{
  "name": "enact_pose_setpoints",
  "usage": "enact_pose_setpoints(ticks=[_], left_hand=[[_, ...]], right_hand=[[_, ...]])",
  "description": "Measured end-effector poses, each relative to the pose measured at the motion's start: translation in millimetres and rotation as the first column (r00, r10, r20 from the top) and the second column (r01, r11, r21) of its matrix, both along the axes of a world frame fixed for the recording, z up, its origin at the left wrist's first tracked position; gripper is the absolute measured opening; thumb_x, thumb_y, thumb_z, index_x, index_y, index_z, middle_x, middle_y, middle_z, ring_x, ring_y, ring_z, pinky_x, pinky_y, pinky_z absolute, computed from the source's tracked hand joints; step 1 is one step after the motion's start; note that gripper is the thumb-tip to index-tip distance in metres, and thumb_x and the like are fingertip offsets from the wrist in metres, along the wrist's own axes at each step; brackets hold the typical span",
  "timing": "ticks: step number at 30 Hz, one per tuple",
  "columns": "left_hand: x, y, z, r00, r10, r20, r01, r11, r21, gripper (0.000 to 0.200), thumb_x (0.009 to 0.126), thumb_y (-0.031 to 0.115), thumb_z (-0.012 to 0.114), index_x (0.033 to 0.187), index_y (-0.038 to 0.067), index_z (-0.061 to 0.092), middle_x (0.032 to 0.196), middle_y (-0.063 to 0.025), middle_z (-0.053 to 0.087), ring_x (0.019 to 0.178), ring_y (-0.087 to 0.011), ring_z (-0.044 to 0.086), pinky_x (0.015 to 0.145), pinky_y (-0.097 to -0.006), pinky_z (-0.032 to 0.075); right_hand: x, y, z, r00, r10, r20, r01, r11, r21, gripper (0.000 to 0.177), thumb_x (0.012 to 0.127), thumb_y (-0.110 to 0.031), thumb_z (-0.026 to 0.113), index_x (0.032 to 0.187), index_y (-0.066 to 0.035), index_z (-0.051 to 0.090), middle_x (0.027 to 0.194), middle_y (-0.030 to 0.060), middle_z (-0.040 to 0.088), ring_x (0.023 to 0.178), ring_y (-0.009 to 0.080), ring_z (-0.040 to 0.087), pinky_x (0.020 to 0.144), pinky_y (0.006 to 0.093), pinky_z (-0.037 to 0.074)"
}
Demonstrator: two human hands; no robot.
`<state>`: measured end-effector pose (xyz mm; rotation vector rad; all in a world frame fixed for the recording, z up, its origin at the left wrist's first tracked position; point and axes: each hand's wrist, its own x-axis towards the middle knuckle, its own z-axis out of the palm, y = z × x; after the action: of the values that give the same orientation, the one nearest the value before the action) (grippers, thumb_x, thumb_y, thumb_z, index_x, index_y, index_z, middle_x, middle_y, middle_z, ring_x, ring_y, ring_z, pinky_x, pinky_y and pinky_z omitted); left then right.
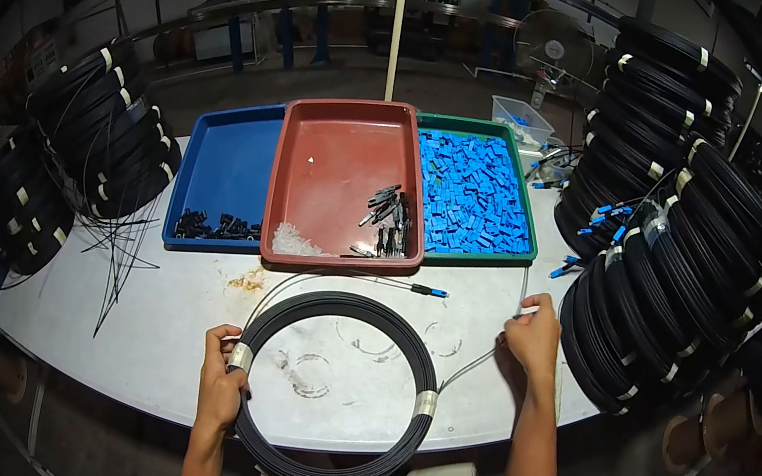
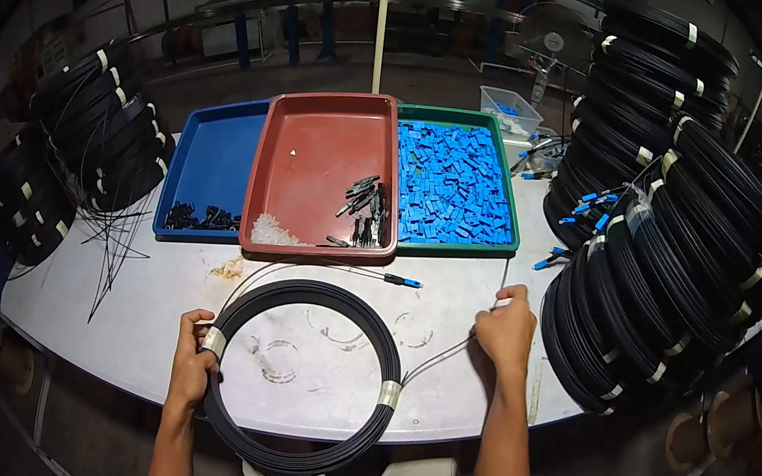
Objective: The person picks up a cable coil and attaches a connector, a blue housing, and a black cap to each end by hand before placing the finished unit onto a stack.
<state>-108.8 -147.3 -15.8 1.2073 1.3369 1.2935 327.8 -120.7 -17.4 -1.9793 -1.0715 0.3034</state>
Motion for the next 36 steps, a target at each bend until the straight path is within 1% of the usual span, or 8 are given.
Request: enact_pose_setpoints(ticks=[2, 6, 11, 16, 23, 32, 35, 36], left_hand=[[3.9, -3.8, 7.7, 0.967, -0.01, -0.254, 0.016, 1.0, 0.021, 0.061, 0.067, -0.007, 0.047, 0.127, 0.004, 0.049, 0.099, -0.0138, 0.054, 0.086, -0.0207, 0.052, 0.068, -0.0318, 0.048], [4.6, -1.7, -8.4, 0.957, -0.006, -0.29, 0.027, 0.997, 0.068, 0.06, 0.069, -0.007, 0.046, 0.129, 0.002, 0.047, 0.117, -0.0224, 0.056, 0.101, -0.0331, 0.053, 0.092, -0.0392, 0.046], [31.4, -13.5, 2.5, 0.913, -0.001, -0.409, 0.048, 0.993, 0.105, 0.063, 0.069, -0.001, 0.053, 0.132, 0.002, 0.047, 0.133, -0.0231, 0.049, 0.123, -0.0405, 0.041, 0.113, -0.0468, 0.028], [45.2, -19.7, 10.9, 0.868, 0.014, -0.496, 0.076, 0.984, 0.161, 0.062, 0.072, 0.005, 0.061, 0.132, 0.001, 0.047, 0.134, -0.0222, 0.05, 0.121, -0.0394, 0.041, 0.111, -0.0461, 0.031], [49.9, -21.1, 14.9, 0.887, 0.005, -0.461, 0.048, 0.993, 0.104, 0.06, 0.079, 0.016, 0.072, 0.132, 0.001, 0.049, 0.129, -0.0204, 0.055, 0.116, -0.0377, 0.043, 0.107, -0.0462, 0.034], [64.8, -30.2, 22.7, 0.852, -0.056, -0.521, 0.145, 0.981, 0.131, 0.062, 0.086, 0.027, 0.072, 0.135, -0.002, 0.048, 0.128, -0.0226, 0.056, 0.111, -0.0373, 0.045, 0.102, -0.0455, 0.036], [67.7, -25.6, 29.5, 0.807, -0.121, -0.577, 0.169, 0.985, 0.031, 0.067, 0.09, 0.032, 0.068, 0.141, -0.002, 0.042, 0.14, -0.0256, 0.048, 0.12, -0.0395, 0.043, 0.106, -0.0481, 0.034], [68.5, -19.5, 26.4, 0.842, 0.003, -0.539, 0.131, 0.969, 0.208, 0.07, 0.092, 0.034, 0.067, 0.144, -0.002, 0.038, 0.147, -0.0267, 0.041, 0.125, -0.041, 0.04, 0.109, -0.05, 0.03]], right_hand=[[-5.1, -12.8, 19.1, 0.818, 0.159, -0.553, -0.055, 0.978, 0.2, 0.048, 0.078, 0.007, 0.065, 0.121, -0.001, 0.047, 0.075, 0.0084, 0.057, 0.068, 0.0223, 0.069, 0.057, 0.0339, 0.055], [-13.2, -19.8, 34.0, 0.724, 0.298, -0.622, 0.033, 0.886, 0.463, 0.053, 0.085, 0.009, 0.064, 0.13, -0.002, 0.038, 0.092, 0.0106, 0.053, 0.065, 0.0161, 0.066, 0.052, 0.0252, 0.052], [-40.4, -11.8, 47.5, 0.793, 0.373, -0.481, 0.036, 0.76, 0.649, 0.057, 0.089, 0.005, 0.066, 0.135, -0.003, 0.034, 0.117, 0.0151, 0.044, 0.063, 0.0135, 0.062, 0.052, 0.0242, 0.049], [-61.2, -15.6, 75.1, 0.846, 0.334, -0.414, -0.042, 0.818, 0.574, 0.06, 0.092, 0.002, 0.064, 0.14, -0.003, 0.029, 0.126, 0.017, 0.044, 0.061, 0.0121, 0.062, 0.047, 0.0229, 0.045], [-77.4, -25.5, 94.8, 0.941, 0.192, -0.28, -0.002, 0.828, 0.56, 0.041, 0.096, 0.002, 0.059, 0.134, 0.002, 0.044, 0.12, 0.0173, 0.056, 0.051, 0.0092, 0.058, 0.039, 0.024, 0.04], [-93.1, -19.0, 91.2, 0.964, 0.255, -0.071, -0.146, 0.737, 0.66, 0.021, 0.099, 0.005, 0.052, 0.119, 0.006, 0.058, 0.107, 0.0153, 0.068, 0.05, 0.0062, 0.054, 0.045, 0.0225, 0.042], [-80.3, 5.2, 71.9, 0.944, 0.329, -0.006, -0.242, 0.706, 0.666, 0.022, 0.095, 0.01, 0.051, 0.112, 0.003, 0.063, 0.101, 0.0123, 0.07, 0.054, 0.0072, 0.054, 0.05, 0.0233, 0.045], [-77.0, 14.1, 65.6, 0.913, 0.407, -0.029, -0.298, 0.716, 0.632, 0.023, 0.095, 0.01, 0.051, 0.112, 0.002, 0.064, 0.099, 0.0105, 0.07, 0.059, 0.0079, 0.057, 0.053, 0.0233, 0.046]])
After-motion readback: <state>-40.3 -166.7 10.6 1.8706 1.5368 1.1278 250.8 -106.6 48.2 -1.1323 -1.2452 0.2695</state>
